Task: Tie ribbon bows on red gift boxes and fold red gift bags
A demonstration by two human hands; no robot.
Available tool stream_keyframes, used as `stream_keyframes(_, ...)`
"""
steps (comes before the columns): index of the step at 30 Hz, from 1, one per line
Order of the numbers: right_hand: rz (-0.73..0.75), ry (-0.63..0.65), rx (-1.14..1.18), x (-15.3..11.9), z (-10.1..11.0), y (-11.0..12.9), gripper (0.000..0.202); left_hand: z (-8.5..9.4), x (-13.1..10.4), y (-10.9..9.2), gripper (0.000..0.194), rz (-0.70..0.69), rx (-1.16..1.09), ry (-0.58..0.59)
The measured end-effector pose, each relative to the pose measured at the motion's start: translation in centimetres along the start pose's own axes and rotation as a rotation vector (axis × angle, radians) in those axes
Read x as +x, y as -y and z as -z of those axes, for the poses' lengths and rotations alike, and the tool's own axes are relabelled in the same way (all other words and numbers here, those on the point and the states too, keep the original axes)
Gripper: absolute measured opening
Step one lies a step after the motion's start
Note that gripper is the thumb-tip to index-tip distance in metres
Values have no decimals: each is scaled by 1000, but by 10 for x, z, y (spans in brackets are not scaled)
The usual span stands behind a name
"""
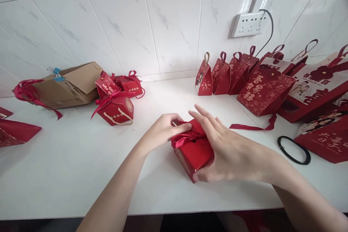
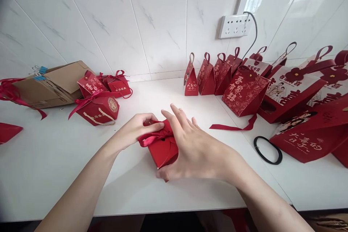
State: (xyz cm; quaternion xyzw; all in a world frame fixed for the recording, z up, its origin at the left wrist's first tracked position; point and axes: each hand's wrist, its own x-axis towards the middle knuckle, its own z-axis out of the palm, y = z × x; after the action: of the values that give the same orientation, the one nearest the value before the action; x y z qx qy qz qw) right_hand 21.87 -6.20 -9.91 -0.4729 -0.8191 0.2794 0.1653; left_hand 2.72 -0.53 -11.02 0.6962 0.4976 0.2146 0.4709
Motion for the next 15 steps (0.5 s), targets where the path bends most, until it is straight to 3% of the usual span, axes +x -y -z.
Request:
stream_keyframes(4,4,-88,-124,3,10,-16,106,6,4,7,37,60,58,-91)
stream_keyframes(6,-35,-200,-194,5,17,-31,88,11,3,6,37,76,38,-21)
stream_keyframes(8,-104,-298,-246,8,20,-43,71,18,-2,3,35,82,11,174)
stream_keyframes(11,-165,-442,-216,15,20,-52,56,33,-10,-3,37,144,22,562)
stream_keyframes(12,-185,-494,-162,18,21,-52,51,37,-12,-4,40,143,3,608)
stream_keyframes(13,-211,-533,-85,19,21,-51,45,41,-12,-3,40,112,-52,563)
stream_keyframes(14,-244,-541,13,21,22,-49,41,44,-10,-1,36,52,-149,423)
stream_keyframes(15,-276,-518,121,22,23,-47,42,44,-6,2,33,-26,-275,210)
